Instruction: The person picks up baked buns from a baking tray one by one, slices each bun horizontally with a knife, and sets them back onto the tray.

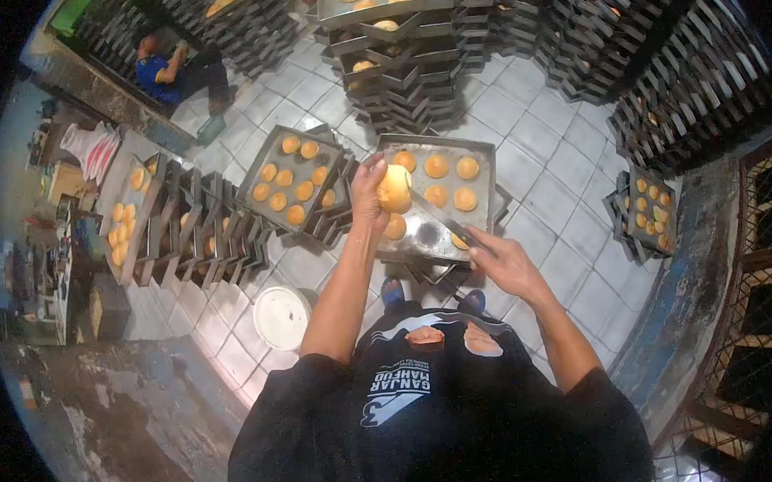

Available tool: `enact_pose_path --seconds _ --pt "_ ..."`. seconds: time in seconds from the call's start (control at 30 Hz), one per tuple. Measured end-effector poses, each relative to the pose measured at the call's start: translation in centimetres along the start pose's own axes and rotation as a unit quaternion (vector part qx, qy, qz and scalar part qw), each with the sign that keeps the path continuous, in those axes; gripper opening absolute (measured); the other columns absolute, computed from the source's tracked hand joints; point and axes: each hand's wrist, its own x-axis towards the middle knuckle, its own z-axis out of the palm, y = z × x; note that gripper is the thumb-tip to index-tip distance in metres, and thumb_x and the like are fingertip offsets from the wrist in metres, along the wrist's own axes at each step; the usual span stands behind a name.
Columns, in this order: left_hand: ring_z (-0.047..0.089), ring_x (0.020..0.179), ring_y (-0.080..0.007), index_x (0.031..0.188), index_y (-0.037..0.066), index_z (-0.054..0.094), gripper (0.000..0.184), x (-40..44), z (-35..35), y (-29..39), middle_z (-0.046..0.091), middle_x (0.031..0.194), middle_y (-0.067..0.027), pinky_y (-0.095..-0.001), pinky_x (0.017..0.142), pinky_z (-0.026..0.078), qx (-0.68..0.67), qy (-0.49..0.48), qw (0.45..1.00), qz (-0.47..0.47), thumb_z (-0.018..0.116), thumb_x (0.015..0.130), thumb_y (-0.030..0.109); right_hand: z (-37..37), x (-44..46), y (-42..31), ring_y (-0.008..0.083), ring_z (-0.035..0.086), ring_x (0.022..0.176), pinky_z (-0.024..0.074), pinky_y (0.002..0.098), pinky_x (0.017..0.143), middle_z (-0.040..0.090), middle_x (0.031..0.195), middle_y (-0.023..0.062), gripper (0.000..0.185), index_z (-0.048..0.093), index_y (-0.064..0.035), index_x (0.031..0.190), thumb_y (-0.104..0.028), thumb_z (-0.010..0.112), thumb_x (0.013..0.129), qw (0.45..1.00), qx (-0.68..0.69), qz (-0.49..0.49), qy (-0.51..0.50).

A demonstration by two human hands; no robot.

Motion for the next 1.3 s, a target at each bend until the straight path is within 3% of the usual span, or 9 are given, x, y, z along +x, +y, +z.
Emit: enact_pose_path --seconds 0.17,0.23,0.43,0.8,0.9,1.0,1.13,1.27,1.3 --pt "0.066 0.087 -0.0163 0.128 0.007 0.059 0.042 -1.3 0.5 -3.3 0.063 0.098 -0.0042 -0.0336 0.075 0.057 -0.003 0.005 0.999 -0.046 0.073 0.094 0.027 1.8 1.7 0.3 0.0276 0.071 0.085 0.0535 0.0355 0.085 0.073 0.092 0.0201 0.048 0.057 -0.0063 0.142 -0.025 0.060 0.097 0.999 0.011 0.048 -0.004" --pt "0.066 0.085 -0.0162 0.127 0.007 0.058 0.043 -1.4 0.7 -5.4 0.064 0.098 -0.0033 -0.0331 0.075 0.056 -0.008 0.014 0.998 -0.060 0.074 0.093 0.028 3.5 4.5 1.5 0.0248 0.070 0.082 0.0541 0.0347 0.081 0.071 0.088 0.0190 0.047 0.057 -0.0074 0.142 -0.023 0.060 0.097 0.996 -0.061 -0.044 0.053" --pt "0.065 0.094 -0.0160 0.121 0.006 0.061 0.034 0.2 -0.3 -3.8 0.065 0.105 -0.0044 -0.0330 0.081 0.055 -0.009 0.063 0.997 -0.034 0.075 0.092 0.019 1.7 2.6 1.4 0.0194 0.067 0.079 0.0531 0.0328 0.079 0.070 0.085 0.0162 0.047 0.056 -0.0079 0.143 -0.019 0.060 0.098 0.999 -0.025 0.026 0.001" --pt "0.067 0.091 -0.0169 0.123 0.007 0.062 0.044 -0.1 -0.9 -9.3 0.067 0.103 -0.0041 -0.0348 0.082 0.057 -0.030 0.106 0.989 -0.094 0.067 0.098 0.043 6.8 6.4 4.8 0.0114 0.064 0.078 0.0521 0.0288 0.074 0.068 0.081 0.0070 0.048 0.053 -0.0041 0.146 -0.018 0.059 0.100 0.993 0.054 0.109 -0.001" --pt "0.067 0.093 -0.0173 0.120 0.007 0.063 0.042 0.8 -3.1 -11.6 0.067 0.104 -0.0043 -0.0356 0.083 0.057 -0.029 0.138 0.984 -0.108 0.068 0.098 0.042 8.9 7.4 7.7 0.0105 0.058 0.072 0.0492 0.0269 0.067 0.068 0.087 0.0068 0.050 0.051 -0.0006 0.146 -0.020 0.061 0.101 0.989 0.107 0.099 0.011" --pt "0.066 0.092 -0.0165 0.119 0.006 0.061 0.039 2.1 -4.8 -13.2 0.066 0.103 -0.0046 -0.0347 0.082 0.057 -0.013 0.175 0.978 -0.113 0.064 0.101 0.040 10.5 5.2 12.0 0.0143 0.062 0.082 0.0513 0.0298 0.077 0.070 0.094 0.0083 0.048 0.052 -0.0022 0.146 -0.018 0.060 0.100 0.993 0.103 0.008 0.060" --pt "0.066 0.092 -0.0157 0.118 0.005 0.061 0.037 4.7 -11.8 -18.5 0.066 0.102 -0.0050 -0.0331 0.080 0.056 0.038 0.185 0.972 -0.140 0.061 0.103 0.039 10.2 -2.5 18.2 0.0186 0.065 0.088 0.0524 0.0324 0.083 0.071 0.101 0.0083 0.048 0.052 -0.0025 0.145 -0.017 0.060 0.100 0.983 -0.032 0.181 0.004" --pt "0.063 0.101 -0.0196 0.114 0.000 0.065 0.038 5.8 -17.5 -23.6 0.067 0.109 -0.0090 -0.0364 0.090 0.051 0.080 0.209 0.949 -0.224 0.062 0.102 0.036 8.9 -10.6 21.0 0.0153 0.064 0.075 0.0526 0.0291 0.069 0.071 0.094 0.0042 0.047 0.053 -0.0037 0.146 -0.014 0.059 0.101 0.993 -0.007 0.112 0.032" --pt "0.063 0.101 -0.0196 0.114 0.000 0.065 0.038 5.9 -18.7 -24.7 0.067 0.109 -0.0090 -0.0364 0.090 0.051 0.077 0.215 0.945 -0.233 0.062 0.102 0.036 8.5 -11.6 20.2 0.0109 0.058 0.065 0.0470 0.0257 0.059 0.069 0.089 0.0026 0.047 0.052 -0.0043 0.147 -0.014 0.058 0.101 0.949 0.095 0.295 0.053"
